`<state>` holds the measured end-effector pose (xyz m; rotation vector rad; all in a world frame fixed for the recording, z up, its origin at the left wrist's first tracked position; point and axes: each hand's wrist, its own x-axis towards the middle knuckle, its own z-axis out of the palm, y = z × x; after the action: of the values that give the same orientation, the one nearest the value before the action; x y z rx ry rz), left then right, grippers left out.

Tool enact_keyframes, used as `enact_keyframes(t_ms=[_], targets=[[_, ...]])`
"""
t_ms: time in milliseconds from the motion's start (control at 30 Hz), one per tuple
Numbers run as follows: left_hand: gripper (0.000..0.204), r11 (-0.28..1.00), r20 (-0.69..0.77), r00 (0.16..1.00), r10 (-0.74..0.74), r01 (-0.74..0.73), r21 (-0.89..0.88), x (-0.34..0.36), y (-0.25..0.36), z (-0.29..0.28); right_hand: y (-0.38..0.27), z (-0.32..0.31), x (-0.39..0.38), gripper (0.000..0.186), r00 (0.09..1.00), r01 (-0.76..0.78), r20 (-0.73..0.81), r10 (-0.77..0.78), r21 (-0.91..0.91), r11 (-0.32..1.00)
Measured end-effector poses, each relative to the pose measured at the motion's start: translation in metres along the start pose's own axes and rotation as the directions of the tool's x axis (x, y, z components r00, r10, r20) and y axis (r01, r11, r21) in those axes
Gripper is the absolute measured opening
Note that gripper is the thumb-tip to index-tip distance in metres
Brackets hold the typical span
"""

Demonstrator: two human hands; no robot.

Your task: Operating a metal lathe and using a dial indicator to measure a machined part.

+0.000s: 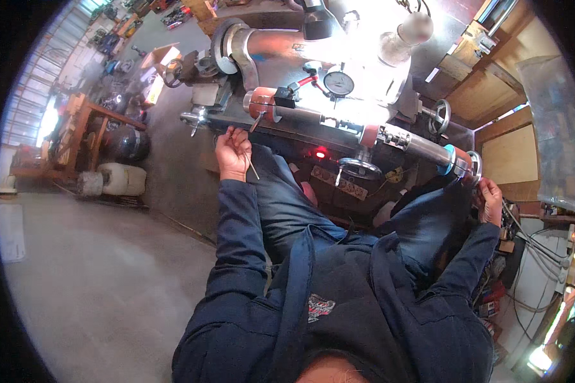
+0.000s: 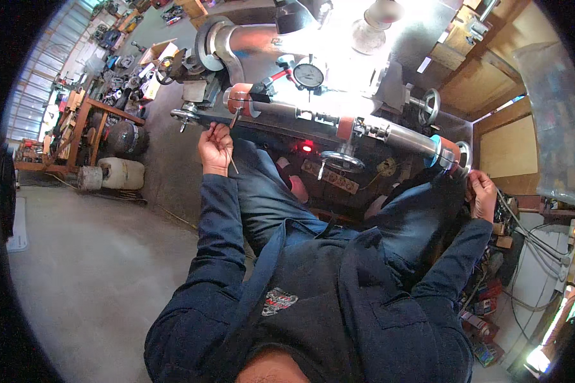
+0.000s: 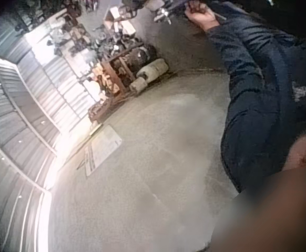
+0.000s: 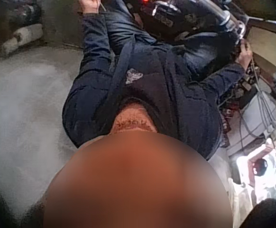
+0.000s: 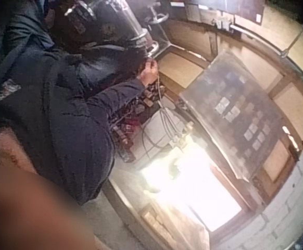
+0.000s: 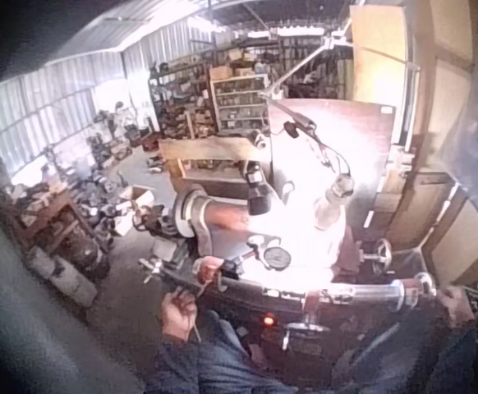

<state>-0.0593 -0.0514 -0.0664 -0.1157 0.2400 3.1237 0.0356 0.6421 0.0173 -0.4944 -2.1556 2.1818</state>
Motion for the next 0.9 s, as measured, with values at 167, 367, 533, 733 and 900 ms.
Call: enact_keyframes(t_ms=[167, 367, 533, 733, 900], targets=[[0.005, 0.999, -0.043, 0.999, 0.024, -0.023, 0.029, 0.001, 0.000, 0.000, -0.009, 0.013, 0.017, 0.017, 0.979, 0.123, -0.154, -0.137, -0.094, 0.988], [0.006, 0.990, -0.087, 0.991, -0.104, 0.111, 0.081, -0.024, -0.036, 0.020, 0.007, 0.002, 0.078, 0.024, 0.976, 0.075, -0.149, -0.157, -0.447, 0.891], [0.008, 0.797, -0.334, 0.897, -0.290, 0.419, 0.434, -0.051, -0.123, 0.046, 0.047, -0.020, 0.084, 0.021, 0.886, 0.464, 0.281, -0.369, -0.524, 0.714], [0.021, 0.731, -0.275, 0.945, -0.179, 0.315, 0.606, -0.030, -0.184, 0.075, 0.064, -0.034, 0.052, 0.020, 0.981, 0.173, 0.077, -0.180, -0.772, 0.611], [0.014, 0.813, -0.294, 0.941, -0.167, 0.300, 0.498, -0.012, -0.202, 0.080, 0.015, -0.007, 0.010, 0.022, 0.996, -0.088, -0.087, 0.032, -0.776, 0.625]])
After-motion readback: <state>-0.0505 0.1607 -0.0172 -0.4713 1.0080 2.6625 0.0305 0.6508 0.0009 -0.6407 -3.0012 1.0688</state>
